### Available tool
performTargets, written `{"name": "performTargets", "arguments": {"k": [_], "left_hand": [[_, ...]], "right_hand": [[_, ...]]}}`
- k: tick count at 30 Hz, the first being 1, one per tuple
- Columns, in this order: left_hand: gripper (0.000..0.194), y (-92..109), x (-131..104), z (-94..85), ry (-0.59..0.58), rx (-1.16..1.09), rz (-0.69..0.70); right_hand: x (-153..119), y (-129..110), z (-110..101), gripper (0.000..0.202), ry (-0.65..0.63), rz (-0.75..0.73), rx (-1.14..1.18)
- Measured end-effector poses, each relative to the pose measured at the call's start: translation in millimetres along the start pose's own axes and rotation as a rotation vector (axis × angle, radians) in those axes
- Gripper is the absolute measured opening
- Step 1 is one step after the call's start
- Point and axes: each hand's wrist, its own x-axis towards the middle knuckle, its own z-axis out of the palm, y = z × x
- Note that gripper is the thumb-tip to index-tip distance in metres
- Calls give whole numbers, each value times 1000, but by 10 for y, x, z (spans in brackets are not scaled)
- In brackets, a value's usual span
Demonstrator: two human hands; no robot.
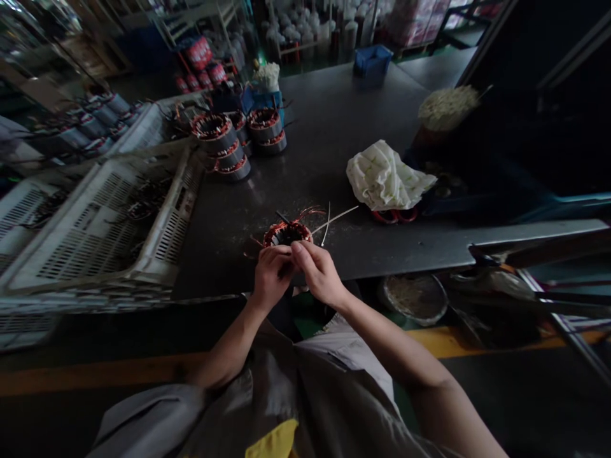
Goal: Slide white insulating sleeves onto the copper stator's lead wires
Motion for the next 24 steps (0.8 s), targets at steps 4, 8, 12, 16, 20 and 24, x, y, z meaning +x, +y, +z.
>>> {"name": "performTargets", "arguments": {"k": [4,8,12,16,20,24], "left_hand": [[13,-50,-28,37,11,26,46],[6,-38,-15,-34,14,5,53],[31,-65,35,-321,-103,22,88],[20,-218,69,-528,-233,62,146],[12,-315,65,-528,-262,62,151],[13,-334,60,-529,-256,59,169]], "right_hand": [[128,-39,97,43,-54,23,-91],[188,-115,-46,39,-101,-5,-85],[-60,-53,-281,25,108,-122,-124],[-296,182,-202,29,11,-271,-519],[-232,408,18,32,13,-286,-592],[-93,466,-52,19,-23,-299,-505]]}}
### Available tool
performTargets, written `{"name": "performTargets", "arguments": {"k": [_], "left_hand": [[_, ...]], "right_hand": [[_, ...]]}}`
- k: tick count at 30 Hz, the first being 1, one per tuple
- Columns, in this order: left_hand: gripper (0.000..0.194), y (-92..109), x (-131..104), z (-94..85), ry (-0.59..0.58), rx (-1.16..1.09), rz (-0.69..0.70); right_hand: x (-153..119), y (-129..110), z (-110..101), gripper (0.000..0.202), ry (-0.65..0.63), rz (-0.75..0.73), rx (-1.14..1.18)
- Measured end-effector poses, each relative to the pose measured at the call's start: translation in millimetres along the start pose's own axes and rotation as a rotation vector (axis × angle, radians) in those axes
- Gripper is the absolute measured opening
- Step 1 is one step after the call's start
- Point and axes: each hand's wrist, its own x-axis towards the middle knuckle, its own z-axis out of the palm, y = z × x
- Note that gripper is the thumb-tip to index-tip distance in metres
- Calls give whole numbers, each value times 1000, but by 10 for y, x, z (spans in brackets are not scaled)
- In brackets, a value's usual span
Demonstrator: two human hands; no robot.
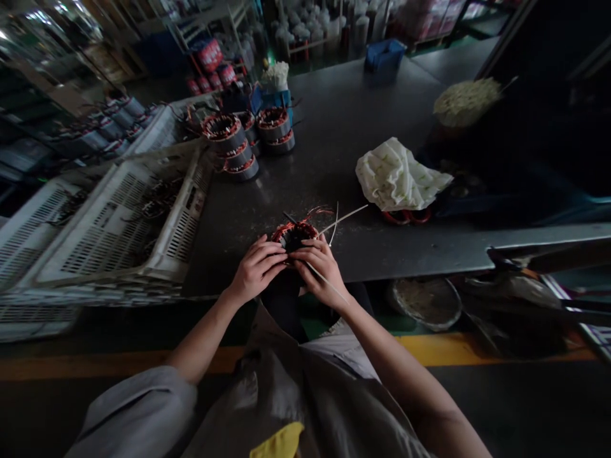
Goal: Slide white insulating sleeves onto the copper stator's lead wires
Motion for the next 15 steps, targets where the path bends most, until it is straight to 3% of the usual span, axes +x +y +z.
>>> {"name": "performTargets", "arguments": {"k": [6,10,15], "left_hand": [[10,-63,64,11,-27,-34,62],[9,-80,100,20,4,-75,89],[18,-65,13,-73,21,32,6]], "right_hand": [[160,151,-232,17,-117,15,126],[212,200,-246,17,-130,29,155],[185,226,-253,14,-135,-29,155]]}}
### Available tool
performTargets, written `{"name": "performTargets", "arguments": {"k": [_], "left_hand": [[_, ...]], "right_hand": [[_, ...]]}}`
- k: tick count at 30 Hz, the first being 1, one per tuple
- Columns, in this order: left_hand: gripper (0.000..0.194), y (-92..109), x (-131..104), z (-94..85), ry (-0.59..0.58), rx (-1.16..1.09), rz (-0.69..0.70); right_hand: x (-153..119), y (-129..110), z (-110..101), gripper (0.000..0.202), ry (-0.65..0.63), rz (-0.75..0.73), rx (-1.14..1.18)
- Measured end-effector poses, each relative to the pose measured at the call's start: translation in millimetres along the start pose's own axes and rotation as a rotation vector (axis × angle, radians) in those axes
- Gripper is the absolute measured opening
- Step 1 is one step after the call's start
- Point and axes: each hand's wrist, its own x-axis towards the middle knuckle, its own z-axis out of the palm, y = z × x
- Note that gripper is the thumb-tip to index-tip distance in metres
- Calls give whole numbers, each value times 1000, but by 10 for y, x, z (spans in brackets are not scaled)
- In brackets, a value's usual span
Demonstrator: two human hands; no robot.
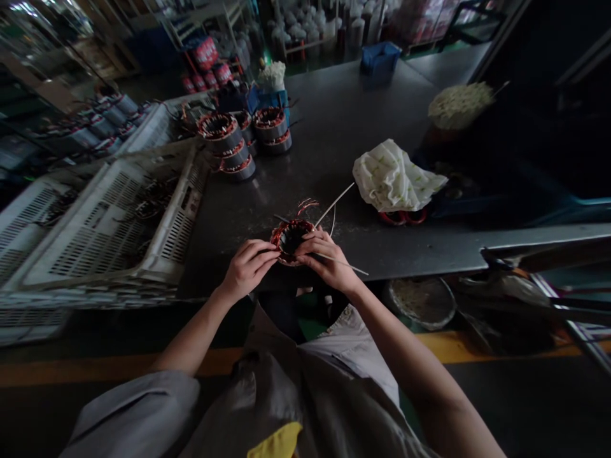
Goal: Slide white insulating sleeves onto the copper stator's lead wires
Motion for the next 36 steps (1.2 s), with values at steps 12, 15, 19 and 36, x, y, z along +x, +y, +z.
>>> {"name": "performTargets", "arguments": {"k": [12,15,19,36], "left_hand": [[23,-49,297,-57,-115,254,130],[26,-174,441,-35,-170,251,222],[22,-148,433,-166,-263,189,250],[14,-250,204,177,-109,-222,105]], "right_hand": [[-23,-22,15,11,-6,-73,-73],[-13,-28,10,9,6,-71,-82],[5,-39,6,12,16,-42,-87],[170,110,-264,20,-133,-25,66]]}}
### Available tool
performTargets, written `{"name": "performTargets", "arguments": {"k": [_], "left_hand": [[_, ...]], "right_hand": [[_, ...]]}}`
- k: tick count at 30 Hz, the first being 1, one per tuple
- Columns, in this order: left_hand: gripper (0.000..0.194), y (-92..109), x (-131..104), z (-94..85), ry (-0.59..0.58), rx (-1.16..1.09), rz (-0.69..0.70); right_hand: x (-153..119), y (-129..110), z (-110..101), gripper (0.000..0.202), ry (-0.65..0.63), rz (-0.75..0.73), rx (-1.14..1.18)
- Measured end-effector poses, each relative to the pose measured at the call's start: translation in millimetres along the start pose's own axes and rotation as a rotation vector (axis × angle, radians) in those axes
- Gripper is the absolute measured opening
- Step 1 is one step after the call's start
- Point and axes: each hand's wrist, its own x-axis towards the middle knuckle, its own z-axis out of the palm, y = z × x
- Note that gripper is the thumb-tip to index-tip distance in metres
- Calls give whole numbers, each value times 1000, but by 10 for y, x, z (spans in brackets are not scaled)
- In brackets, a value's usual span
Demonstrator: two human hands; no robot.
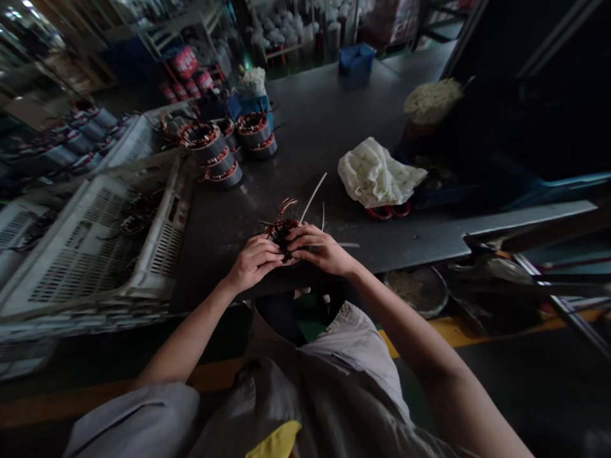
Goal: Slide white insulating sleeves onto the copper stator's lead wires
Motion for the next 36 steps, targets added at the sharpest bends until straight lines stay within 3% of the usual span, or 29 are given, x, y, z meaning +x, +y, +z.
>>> {"name": "performTargets", "arguments": {"k": [3,5,6,9,12,17,22,29,31,33,36], "left_hand": [[11,108,24,79,65,76,-24],[9,199,43,179,143,163,-58],[8,242,55,232,180,213,-85],[7,347,101,342,247,329,-153],[10,420,143,326,233,343,-155],[19,437,155,189,150,390,-134],[20,355,145,174,142,299,-94],[13,330,119,222,184,245,-106],[10,343,119,231,203,240,-130],[8,361,118,240,215,239,-158],[6,387,115,248,205,240,-168]], "right_hand": [[-59,-7,-232,44,167,115,-56],[-152,25,-339,43,309,145,-213],[-206,52,-361,39,321,139,-313],[-382,127,-300,33,120,77,-606],[-569,101,-169,32,-50,16,-776],[-901,-115,-79,38,-43,-68,-844],[-1141,-202,-76,34,-43,-194,-822],[-1050,-242,-101,23,-28,-241,-745],[-986,-321,-133,20,31,-265,-723],[-947,-438,-159,22,203,-264,-674],[-939,-643,-148,31,490,-58,-551]]}}
